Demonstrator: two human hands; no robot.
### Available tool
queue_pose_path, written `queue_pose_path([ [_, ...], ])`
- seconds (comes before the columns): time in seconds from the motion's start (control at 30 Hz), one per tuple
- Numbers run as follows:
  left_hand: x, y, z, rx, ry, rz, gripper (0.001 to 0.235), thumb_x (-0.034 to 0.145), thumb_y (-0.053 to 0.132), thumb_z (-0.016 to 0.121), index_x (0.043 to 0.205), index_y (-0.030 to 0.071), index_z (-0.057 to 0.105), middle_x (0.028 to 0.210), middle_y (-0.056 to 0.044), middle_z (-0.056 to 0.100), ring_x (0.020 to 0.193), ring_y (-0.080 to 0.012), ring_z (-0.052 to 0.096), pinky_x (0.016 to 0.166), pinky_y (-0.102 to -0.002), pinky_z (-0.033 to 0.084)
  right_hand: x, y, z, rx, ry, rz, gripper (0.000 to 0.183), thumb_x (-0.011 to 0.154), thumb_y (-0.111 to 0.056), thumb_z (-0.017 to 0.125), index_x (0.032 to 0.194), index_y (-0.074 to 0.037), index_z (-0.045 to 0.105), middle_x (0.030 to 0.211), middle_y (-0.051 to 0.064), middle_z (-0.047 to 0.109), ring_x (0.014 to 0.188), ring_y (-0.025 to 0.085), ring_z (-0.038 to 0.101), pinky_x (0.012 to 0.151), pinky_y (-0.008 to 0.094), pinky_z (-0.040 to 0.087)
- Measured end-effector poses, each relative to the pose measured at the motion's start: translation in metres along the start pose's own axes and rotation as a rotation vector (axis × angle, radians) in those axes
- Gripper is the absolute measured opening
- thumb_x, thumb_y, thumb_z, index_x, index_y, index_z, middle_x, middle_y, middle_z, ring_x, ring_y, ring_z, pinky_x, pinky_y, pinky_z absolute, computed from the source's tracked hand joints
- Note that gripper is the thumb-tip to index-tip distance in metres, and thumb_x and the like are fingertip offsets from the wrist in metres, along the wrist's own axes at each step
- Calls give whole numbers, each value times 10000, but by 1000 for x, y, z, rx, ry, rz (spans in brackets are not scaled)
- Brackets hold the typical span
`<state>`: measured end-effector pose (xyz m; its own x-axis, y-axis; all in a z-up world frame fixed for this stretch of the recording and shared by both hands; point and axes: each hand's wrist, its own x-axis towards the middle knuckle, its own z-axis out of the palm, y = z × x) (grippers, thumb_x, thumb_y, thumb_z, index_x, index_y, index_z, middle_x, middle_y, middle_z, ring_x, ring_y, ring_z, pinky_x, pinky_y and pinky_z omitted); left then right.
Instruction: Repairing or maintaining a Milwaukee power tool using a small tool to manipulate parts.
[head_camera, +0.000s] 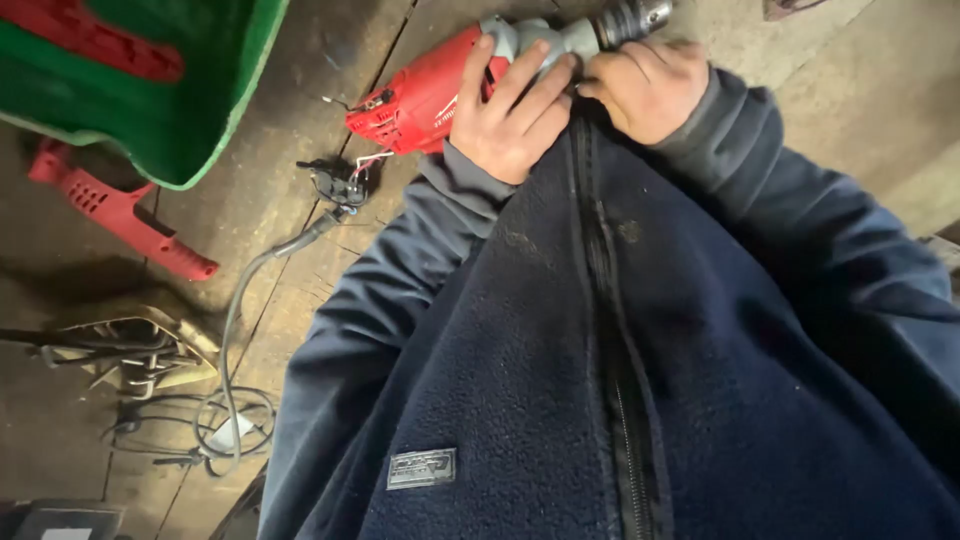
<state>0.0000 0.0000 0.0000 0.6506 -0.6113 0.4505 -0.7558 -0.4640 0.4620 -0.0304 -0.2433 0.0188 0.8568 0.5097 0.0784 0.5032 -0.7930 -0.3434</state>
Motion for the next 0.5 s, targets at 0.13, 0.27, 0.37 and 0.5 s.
queue_pose_path([
  [0.13,3,-2,-2,5,-4,7,261,888,171,650,1116,77,735,1327,-64,659,1309,-272,570,1117,-626,385,8,-20,1,264,40,311,156,1115,-165,721,1009,-64,666,834,117,681,755,305,694,699,431,543],
  [0.27,2,0,-2,22,-23,12,189,938,147,665,1108,97,729,1342,-63,656,1318,-271,571,1133,-622,382,16,-26,-1,232,-46,525,301,1111,-254,697,883,-58,683,716,177,634,661,388,648,594,480,503],
  [0.37,0,2,0,28,-5,14,182,935,149,671,1099,101,731,1340,-52,663,1313,-271,573,1131,-621,381,13,-27,8,263,-64,624,376,1129,-302,684,842,-60,702,701,173,639,642,379,654,576,471,493],
  [0.5,1,1,-3,28,-29,16,224,905,158,669,1103,84,741,1327,-61,677,1311,-278,579,1134,-621,384,23,-28,-11,507,-129,730,393,1131,-336,647,845,-73,704,664,91,666,613,281,685,594,406,515],
])
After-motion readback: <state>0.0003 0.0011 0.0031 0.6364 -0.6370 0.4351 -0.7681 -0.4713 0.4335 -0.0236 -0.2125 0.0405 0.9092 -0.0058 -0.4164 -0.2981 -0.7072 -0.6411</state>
